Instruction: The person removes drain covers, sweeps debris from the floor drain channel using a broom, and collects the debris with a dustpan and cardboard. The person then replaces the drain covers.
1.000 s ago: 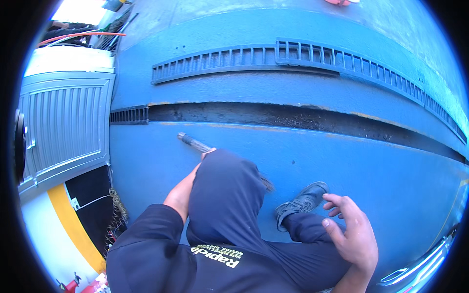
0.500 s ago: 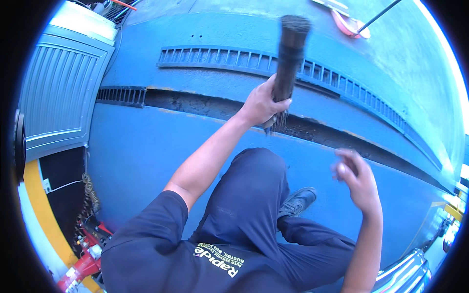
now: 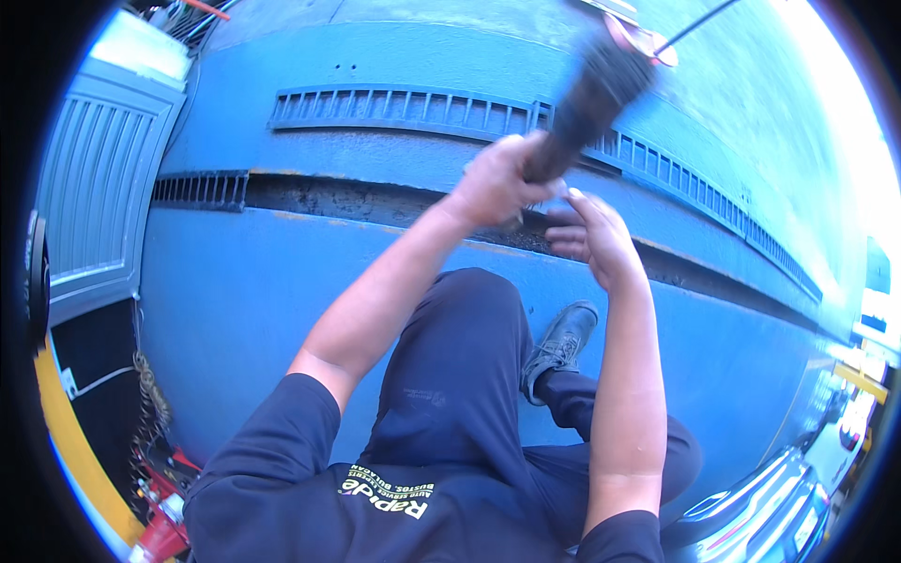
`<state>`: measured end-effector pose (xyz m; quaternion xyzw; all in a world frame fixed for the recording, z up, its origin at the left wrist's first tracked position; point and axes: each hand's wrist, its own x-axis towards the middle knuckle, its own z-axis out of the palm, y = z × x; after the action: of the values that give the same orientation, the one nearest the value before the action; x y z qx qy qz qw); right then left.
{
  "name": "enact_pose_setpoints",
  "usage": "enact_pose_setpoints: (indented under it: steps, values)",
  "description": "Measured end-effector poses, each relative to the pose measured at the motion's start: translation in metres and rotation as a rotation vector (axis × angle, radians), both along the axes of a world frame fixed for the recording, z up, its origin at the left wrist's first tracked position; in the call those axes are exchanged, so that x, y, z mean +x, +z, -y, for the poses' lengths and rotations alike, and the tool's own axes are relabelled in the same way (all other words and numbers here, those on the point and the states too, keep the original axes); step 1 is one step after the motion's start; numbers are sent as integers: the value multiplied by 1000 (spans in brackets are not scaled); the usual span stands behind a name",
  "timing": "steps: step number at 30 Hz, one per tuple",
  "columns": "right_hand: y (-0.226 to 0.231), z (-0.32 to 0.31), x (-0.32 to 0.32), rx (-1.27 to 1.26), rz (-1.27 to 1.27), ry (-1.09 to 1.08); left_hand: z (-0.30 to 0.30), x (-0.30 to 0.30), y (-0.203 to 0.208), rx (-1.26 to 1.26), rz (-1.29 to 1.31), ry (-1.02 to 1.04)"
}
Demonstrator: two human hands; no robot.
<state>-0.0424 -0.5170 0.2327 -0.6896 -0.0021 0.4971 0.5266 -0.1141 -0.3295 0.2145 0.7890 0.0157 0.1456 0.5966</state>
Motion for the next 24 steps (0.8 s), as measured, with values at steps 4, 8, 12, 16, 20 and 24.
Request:
enact_pose_setpoints:
  steps: [4,8,12,16,20,24]
  values:
    - [-2,15,-20,354,-402,-137,50,-20,9,433,247,-32]
    - [27,23,-21,414,-264,-322,86,-34,26,614,430,33]
    - [40,23,-5,177,-426,-291,94,-41,34,612,374,64]
    - [49,38,8,-8,-343,-50,91,-45,31,654,309,32]
    - [69,61,27,-262,58,374,75,-43,23,694,168,10]
    - [76,68,2,-212,428,655,53,-43,20,781,-17,25]
